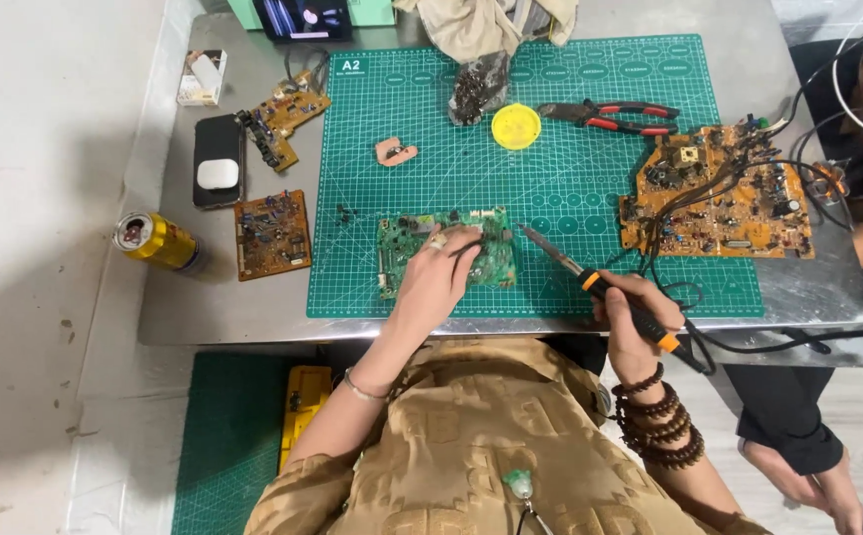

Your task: The person uses a soldering iron to work on a green circuit board placed on a cutting mat. They hold the board steady with their left hand while applying the soldering iron with their right hand to various components on the board.

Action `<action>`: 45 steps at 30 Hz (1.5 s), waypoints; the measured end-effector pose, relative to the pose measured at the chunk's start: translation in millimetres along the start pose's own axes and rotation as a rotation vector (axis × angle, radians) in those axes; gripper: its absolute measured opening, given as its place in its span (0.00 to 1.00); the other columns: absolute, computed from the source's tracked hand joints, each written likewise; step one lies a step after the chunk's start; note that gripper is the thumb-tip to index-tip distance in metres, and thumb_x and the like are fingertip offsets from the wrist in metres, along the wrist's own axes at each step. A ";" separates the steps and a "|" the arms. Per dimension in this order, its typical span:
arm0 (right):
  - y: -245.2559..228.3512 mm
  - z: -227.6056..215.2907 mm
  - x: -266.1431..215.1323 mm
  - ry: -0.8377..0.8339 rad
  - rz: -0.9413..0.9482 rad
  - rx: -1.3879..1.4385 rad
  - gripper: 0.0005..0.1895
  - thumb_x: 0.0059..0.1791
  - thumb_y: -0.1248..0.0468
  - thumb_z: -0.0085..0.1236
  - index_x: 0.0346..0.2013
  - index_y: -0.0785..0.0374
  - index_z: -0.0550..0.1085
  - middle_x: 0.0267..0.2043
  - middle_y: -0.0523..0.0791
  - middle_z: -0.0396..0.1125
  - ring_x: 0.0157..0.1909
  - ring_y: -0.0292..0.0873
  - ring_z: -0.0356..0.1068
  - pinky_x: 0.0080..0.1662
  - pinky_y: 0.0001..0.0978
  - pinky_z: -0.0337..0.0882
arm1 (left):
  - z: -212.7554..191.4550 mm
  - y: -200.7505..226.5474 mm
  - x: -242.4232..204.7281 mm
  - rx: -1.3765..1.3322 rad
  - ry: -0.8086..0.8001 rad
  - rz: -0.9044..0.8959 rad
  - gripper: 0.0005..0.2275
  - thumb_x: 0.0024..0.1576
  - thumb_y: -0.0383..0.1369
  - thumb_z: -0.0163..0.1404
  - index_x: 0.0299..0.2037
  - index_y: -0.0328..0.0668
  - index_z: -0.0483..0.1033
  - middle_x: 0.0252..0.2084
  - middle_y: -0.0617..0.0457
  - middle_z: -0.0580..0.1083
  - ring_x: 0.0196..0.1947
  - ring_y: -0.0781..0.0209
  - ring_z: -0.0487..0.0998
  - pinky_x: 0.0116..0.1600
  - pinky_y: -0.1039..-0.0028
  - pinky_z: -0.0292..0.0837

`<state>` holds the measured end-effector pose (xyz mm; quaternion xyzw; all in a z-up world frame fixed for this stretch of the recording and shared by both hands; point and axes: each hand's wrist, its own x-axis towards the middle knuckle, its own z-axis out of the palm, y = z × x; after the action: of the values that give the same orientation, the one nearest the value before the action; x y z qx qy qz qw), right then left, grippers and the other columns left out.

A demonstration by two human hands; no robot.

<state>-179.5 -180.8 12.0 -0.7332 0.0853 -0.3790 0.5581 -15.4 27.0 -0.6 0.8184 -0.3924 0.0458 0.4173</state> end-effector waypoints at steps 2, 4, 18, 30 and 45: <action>-1.3 4.0 2.0 0.025 0.021 0.059 0.10 0.50 0.71 0.49 0.39 0.74 0.76 0.21 0.53 0.66 0.19 0.42 0.65 0.24 0.30 0.64 | -4.7 3.8 -9.9 0.017 0.006 0.007 0.12 0.66 0.37 0.41 0.47 0.38 0.75 0.45 0.41 0.78 0.52 0.45 0.77 0.68 0.57 0.58; 1.2 6.4 -1.2 0.046 0.058 0.115 0.10 0.50 0.71 0.48 0.38 0.76 0.75 0.21 0.54 0.65 0.17 0.43 0.64 0.21 0.31 0.63 | -4.2 4.2 -20.4 0.033 0.003 0.000 0.12 0.65 0.36 0.42 0.47 0.38 0.75 0.44 0.41 0.79 0.51 0.45 0.78 0.68 0.57 0.59; 33.8 4.0 -5.3 0.140 0.191 0.301 0.14 0.53 0.64 0.48 0.35 0.78 0.72 0.23 0.55 0.63 0.15 0.42 0.62 0.18 0.30 0.59 | -14.0 3.9 -14.7 -0.075 0.053 0.059 0.07 0.62 0.33 0.49 0.46 0.45 0.78 0.39 0.51 0.79 0.48 0.50 0.80 0.60 0.61 0.70; 43.8 3.0 -4.1 0.053 0.143 0.208 0.14 0.52 0.66 0.51 0.31 0.80 0.73 0.24 0.58 0.64 0.11 0.42 0.57 0.16 0.32 0.57 | -8.3 -0.7 -17.8 -0.164 0.105 0.044 0.07 0.62 0.32 0.49 0.48 0.49 0.77 0.34 0.50 0.79 0.37 0.49 0.81 0.45 0.65 0.77; 37.9 0.8 1.3 -0.048 0.167 0.168 0.13 0.53 0.68 0.47 0.35 0.80 0.74 0.20 0.53 0.62 0.14 0.40 0.60 0.18 0.27 0.58 | -11.9 3.0 -15.2 -0.155 0.108 0.040 0.07 0.63 0.32 0.48 0.48 0.48 0.77 0.37 0.48 0.79 0.37 0.45 0.80 0.43 0.62 0.77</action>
<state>-166.8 -194.7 -20.9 -0.6831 0.1004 -0.3194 0.6491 -24.8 43.8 2.9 0.7719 -0.3881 0.0676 0.4989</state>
